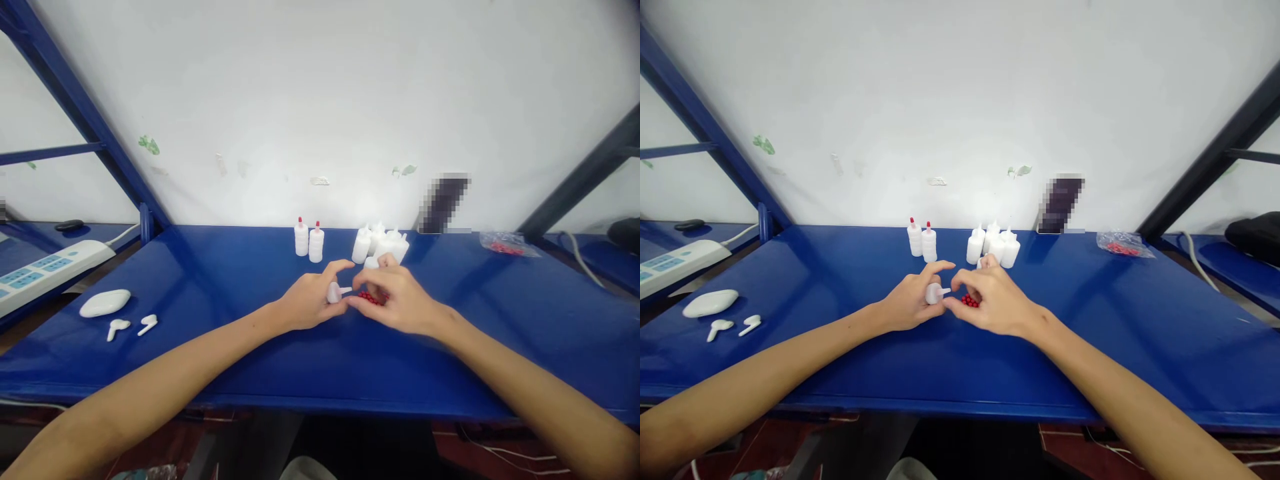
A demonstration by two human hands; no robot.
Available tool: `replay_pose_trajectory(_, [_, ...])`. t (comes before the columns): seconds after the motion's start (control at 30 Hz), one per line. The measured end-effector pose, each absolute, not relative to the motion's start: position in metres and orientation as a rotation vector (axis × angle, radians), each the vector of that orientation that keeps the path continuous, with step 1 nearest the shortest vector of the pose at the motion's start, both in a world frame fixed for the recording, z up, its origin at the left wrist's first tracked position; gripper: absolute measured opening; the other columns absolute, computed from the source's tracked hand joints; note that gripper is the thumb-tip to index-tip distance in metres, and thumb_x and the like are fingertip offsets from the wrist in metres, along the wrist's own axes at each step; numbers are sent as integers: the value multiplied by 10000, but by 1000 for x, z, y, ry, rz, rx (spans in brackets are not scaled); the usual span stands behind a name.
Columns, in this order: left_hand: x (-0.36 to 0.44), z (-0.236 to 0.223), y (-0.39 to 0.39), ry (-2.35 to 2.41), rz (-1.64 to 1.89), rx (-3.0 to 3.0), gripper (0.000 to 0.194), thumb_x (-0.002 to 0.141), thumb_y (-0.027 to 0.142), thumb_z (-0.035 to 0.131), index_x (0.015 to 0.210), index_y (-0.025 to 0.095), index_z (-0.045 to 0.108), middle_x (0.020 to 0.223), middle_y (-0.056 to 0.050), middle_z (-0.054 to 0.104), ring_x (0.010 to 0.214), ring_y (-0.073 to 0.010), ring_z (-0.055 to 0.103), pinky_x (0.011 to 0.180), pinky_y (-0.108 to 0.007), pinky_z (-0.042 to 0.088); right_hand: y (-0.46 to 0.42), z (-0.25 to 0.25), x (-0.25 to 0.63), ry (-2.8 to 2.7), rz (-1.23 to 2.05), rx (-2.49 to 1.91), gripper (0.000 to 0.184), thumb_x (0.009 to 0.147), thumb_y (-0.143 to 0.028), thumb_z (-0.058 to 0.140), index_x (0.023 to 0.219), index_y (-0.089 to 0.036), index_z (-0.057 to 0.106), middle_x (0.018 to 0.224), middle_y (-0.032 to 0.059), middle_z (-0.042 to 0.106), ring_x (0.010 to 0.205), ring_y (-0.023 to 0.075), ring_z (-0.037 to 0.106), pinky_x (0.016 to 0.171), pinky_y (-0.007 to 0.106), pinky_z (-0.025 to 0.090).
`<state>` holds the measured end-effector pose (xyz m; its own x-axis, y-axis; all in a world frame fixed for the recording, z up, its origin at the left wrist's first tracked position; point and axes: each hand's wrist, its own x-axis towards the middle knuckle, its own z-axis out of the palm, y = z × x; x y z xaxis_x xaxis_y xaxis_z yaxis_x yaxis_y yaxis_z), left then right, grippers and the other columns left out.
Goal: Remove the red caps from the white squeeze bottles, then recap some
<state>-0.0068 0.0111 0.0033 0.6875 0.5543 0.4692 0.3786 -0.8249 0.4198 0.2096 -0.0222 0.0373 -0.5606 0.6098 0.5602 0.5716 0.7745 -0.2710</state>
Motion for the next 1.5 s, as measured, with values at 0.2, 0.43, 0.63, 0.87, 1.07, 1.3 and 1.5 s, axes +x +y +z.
replay_pose_trajectory(0.2, [-6,3,13,717,771,2530,672,926,482,563,1457,210,255,735,54,592,553,-113,545,569,-214,397,-19,29,208,-2256,249,-948,201,940,-265,510,751,-200,530,560,-46,546,533,109,457,589,259,370])
replay_pose_trajectory(0.43, [-9,1,24,768,813,2563,242,982,226,319,1074,166,536,791,-6,572,685,-144,536,694,-281,432,6,31,240,-1982,-48,-1367,182,878,-292,509,719,-205,527,597,-10,575,536,136,509,570,268,355])
replay_pose_trajectory(0.63, [-11,4,25,715,681,2621,264,980,186,293,1001,170,556,959,-62,577,885,-185,548,841,-329,465,18,33,248,-1986,-253,-1655,184,881,-330,478,859,-200,607,690,39,664,614,198,588,578,289,317])
replay_pose_trajectory(0.87, [-8,0,27,788,737,2596,290,1035,271,294,1195,181,519,1003,-60,632,924,-180,607,861,-320,484,19,31,246,-2002,-196,-1733,240,911,-356,477,1034,-209,622,687,15,676,624,206,601,593,288,325])
replay_pose_trajectory(1.07, [-8,-3,21,797,894,2604,266,927,309,507,1173,207,497,763,39,614,556,-86,558,581,-196,437,-7,40,228,-2333,211,-1257,246,954,-411,501,1044,-205,600,704,-8,640,603,147,562,616,267,373])
replay_pose_trajectory(1.3, [-7,2,14,738,885,2615,182,908,301,487,1052,210,423,735,45,557,558,-105,534,548,-215,399,-22,39,200,-2504,391,-1004,289,1041,-381,325,912,-208,517,832,35,612,692,156,527,653,284,380])
replay_pose_trajectory(1.5, [-5,7,9,648,841,2677,160,974,320,406,1063,192,442,883,-30,604,736,-157,576,690,-278,461,-19,38,205,-2497,414,-949,316,1025,-349,360,756,-207,444,705,-2,528,611,131,444,607,276,340])
